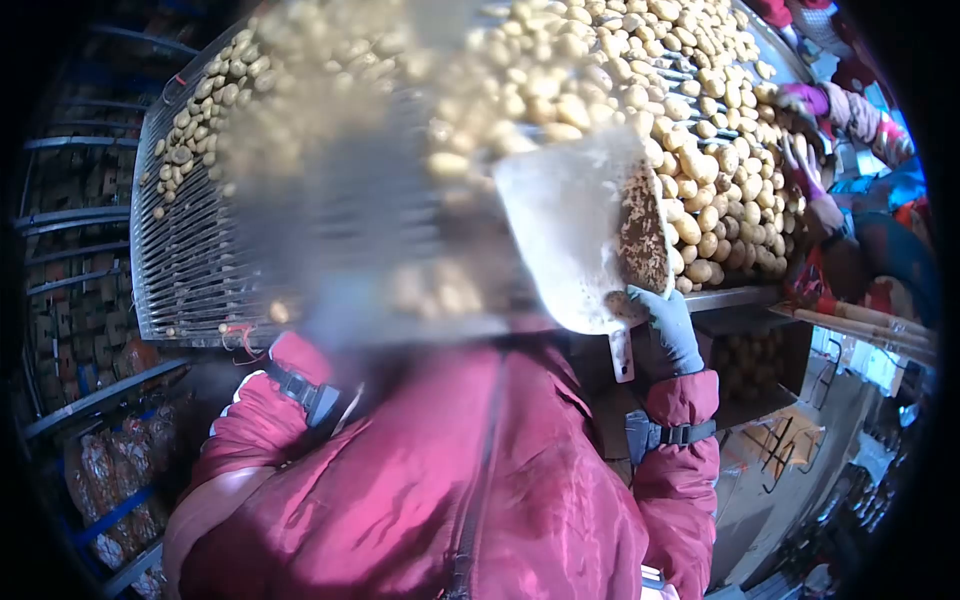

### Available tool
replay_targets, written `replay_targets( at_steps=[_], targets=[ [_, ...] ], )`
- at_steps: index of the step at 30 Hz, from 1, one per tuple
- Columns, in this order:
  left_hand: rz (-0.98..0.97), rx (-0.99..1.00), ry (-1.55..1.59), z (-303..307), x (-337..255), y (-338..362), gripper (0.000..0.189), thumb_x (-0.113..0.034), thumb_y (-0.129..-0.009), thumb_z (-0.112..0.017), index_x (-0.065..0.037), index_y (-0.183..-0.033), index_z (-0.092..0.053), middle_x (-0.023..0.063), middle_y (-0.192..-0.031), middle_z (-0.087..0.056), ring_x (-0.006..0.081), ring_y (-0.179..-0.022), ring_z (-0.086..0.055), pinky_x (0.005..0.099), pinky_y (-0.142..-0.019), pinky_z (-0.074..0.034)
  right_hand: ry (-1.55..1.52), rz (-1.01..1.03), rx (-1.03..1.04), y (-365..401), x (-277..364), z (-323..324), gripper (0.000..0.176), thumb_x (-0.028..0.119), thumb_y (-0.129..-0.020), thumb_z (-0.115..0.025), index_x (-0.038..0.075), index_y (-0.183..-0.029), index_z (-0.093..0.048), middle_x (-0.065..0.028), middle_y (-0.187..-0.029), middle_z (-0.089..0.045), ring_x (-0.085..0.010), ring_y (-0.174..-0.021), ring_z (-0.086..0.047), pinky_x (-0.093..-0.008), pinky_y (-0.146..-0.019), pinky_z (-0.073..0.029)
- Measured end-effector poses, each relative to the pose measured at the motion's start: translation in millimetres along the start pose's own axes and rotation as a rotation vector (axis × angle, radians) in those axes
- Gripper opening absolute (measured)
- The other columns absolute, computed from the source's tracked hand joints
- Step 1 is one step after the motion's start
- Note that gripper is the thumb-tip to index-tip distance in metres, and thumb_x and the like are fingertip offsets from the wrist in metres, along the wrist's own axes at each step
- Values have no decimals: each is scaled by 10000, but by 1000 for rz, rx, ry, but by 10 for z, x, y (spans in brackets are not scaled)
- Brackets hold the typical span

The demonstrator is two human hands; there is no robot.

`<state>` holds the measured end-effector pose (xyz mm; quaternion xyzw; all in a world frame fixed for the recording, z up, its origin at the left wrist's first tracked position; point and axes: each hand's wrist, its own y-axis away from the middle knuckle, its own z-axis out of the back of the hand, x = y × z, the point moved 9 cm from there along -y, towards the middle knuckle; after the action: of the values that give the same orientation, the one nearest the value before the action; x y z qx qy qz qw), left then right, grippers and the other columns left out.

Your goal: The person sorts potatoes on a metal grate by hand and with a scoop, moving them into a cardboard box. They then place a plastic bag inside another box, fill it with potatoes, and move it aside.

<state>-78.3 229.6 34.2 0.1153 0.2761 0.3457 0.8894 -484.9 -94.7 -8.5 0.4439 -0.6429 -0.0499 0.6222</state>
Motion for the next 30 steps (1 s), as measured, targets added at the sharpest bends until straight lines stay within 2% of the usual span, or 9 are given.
replay_targets(
  at_steps=[4,6,7,11,14,18,22,25,30],
  targets=[
    [-232,194,661,227,-1428,-265,313,-264,-905,-779,-28,-1099,-710,101,-1012,-696,185,-924,-664,333,-858,-535,123,-7,-25,19,-126,48,344,84,-897,-735,3,-1227,-677,-38,-1034,-735,-142,-909,-687,-299,-827,-537],
    [-753,-84,368,476,-2202,-225,341,-273,-909,-776,-20,-1128,-710,128,-1061,-682,229,-984,-664,352,-896,-529,129,-10,-40,14,-195,88,343,86,-903,-727,-8,-1227,-672,-58,-1050,-739,-157,-917,-701,-313,-837,-548],
    [-756,-90,372,501,-2334,-264,309,-248,-893,-775,-29,-1103,-714,133,-1046,-683,283,-996,-665,385,-899,-530,125,-4,-53,73,-185,93,343,86,-903,-727,-8,-1227,-672,-58,-1050,-739,-157,-917,-701,-313,-837,-548],
    [-664,-101,294,-416,-2113,-815,254,-278,-841,-756,-86,-1004,-727,138,-1017,-662,337,-971,-643,448,-859,-525,-112,-38,-100,437,-137,143,375,91,-900,-695,-43,-1247,-651,-106,-1098,-733,-217,-944,-722,-350,-862,-572],
    [-546,246,80,-1069,-2042,-537,232,-293,-823,-743,-109,-964,-721,122,-1020,-644,335,-1001,-628,459,-875,-519,-278,32,-193,504,-210,392,409,51,-881,-674,-74,-1268,-623,-144,-1104,-729,-237,-963,-724,-368,-882,-580],
    [-602,52,-110,-755,-1618,-398,174,-287,-846,-701,-130,-921,-706,107,-993,-631,318,-975,-622,453,-855,-519,-296,14,-214,541,-223,503,427,48,-882,-674,-76,-1285,-611,-144,-1107,-728,-247,-961,-723,-371,-888,-578],
    [-374,37,-422,-374,-1177,-403,226,-311,-884,-707,-135,-1026,-716,124,-1009,-650,344,-983,-650,481,-855,-535,-281,7,-176,491,-256,597,448,62,-892,-686,-74,-1309,-597,-144,-1119,-726,-246,-981,-718,-363,-914,-569],
    [-286,-174,-100,-192,-1320,-529,271,-290,-887,-732,-128,-1101,-699,128,-1052,-657,357,-1008,-660,482,-877,-539,-237,-26,-153,427,-467,758,455,79,-902,-693,-70,-1320,-592,-142,-1134,-724,-242,-995,-715,-357,-923,-564],
    [51,-25,-100,-159,-1068,-557,495,-268,-826,-806,-102,-1264,-647,170,-1230,-603,373,-1070,-653,454,-928,-545,-278,-82,-163,459,-666,881,459,99,-911,-704,-64,-1325,-592,-133,-1156,-721,-236,-1027,-706,-357,-937,-555]
  ],
)
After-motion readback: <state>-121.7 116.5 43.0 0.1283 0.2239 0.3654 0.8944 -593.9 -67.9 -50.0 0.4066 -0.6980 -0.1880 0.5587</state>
